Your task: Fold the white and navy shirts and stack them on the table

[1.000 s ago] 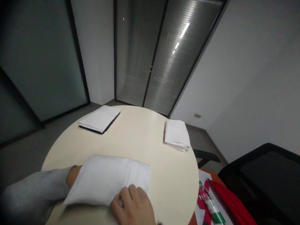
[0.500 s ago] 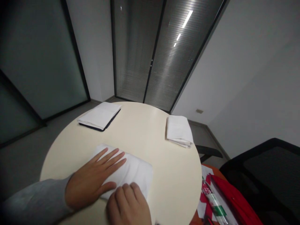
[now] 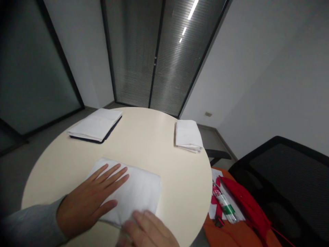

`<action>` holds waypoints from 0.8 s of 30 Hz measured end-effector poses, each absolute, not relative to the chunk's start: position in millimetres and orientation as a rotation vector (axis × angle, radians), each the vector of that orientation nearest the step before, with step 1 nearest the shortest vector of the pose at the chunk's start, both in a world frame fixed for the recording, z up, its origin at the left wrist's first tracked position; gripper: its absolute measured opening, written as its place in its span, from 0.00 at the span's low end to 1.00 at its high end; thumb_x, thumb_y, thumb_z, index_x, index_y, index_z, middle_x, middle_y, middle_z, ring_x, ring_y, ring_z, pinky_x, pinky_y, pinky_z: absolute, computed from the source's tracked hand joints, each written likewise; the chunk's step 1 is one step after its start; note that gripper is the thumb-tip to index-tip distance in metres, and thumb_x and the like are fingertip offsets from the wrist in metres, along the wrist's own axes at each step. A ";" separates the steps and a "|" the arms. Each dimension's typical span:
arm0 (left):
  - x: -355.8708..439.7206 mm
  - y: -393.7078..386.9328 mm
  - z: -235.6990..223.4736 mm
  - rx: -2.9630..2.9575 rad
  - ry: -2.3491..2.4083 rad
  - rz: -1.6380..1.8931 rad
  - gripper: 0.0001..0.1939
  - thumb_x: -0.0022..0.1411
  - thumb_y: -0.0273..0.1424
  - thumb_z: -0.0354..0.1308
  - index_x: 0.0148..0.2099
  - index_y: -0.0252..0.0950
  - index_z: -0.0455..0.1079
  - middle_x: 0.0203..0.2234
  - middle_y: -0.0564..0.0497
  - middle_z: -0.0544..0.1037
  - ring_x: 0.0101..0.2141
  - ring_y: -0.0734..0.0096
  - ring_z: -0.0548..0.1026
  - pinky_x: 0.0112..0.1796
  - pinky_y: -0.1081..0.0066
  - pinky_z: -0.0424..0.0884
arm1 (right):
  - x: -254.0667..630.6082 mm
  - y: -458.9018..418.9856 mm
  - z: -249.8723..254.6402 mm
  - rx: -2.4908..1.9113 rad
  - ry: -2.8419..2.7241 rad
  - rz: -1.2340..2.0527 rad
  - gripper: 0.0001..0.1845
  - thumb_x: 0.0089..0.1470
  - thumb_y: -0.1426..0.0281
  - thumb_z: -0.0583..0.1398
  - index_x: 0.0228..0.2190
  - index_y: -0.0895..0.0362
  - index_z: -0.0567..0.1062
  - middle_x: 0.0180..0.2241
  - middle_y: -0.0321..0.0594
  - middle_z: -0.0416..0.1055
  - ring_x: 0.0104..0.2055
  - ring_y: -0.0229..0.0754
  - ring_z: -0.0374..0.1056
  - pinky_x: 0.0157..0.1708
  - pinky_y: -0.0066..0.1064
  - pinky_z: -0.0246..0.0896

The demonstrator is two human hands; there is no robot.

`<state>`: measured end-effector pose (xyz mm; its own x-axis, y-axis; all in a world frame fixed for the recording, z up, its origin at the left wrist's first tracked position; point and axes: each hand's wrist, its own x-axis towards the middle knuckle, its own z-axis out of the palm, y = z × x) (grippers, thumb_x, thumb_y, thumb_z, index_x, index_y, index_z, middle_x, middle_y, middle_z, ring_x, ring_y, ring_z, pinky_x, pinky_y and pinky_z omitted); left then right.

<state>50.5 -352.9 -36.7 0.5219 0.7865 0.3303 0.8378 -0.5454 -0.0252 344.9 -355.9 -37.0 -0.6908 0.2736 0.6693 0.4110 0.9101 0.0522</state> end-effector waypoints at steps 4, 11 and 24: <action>48.8 -352.1 -36.8 -2.588 -1.369 -0.394 0.36 0.73 0.38 0.55 0.77 0.42 0.49 0.73 0.52 0.57 0.72 0.57 0.53 0.70 0.53 0.45 | 343.8 -346.4 -12.7 -0.699 -2.488 -0.307 0.32 0.65 0.65 0.60 0.67 0.59 0.64 0.68 0.50 0.63 0.73 0.56 0.51 0.66 0.48 0.62; 57.5 -357.1 -34.0 -2.623 -1.480 -0.389 0.36 0.72 0.37 0.56 0.77 0.43 0.49 0.73 0.51 0.57 0.72 0.56 0.52 0.71 0.51 0.44 | 278.5 -328.4 -20.3 -1.116 -2.495 -0.256 0.39 0.66 0.56 0.57 0.71 0.60 0.55 0.72 0.49 0.51 0.73 0.64 0.49 0.66 0.66 0.52; 16.8 -333.7 -47.3 -2.572 -1.778 -0.468 0.38 0.70 0.50 0.57 0.75 0.43 0.54 0.71 0.46 0.62 0.70 0.57 0.59 0.71 0.47 0.35 | 277.2 -328.9 -86.0 -0.903 -2.322 -0.466 0.49 0.56 0.40 0.58 0.62 0.66 0.67 0.61 0.61 0.71 0.64 0.67 0.62 0.68 0.61 0.38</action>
<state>16.8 -333.7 -47.3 0.3238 0.9178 0.2298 0.9120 -0.3675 0.1825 277.2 -328.9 -86.0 -0.5903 0.4898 0.6416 0.6994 0.7071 0.1037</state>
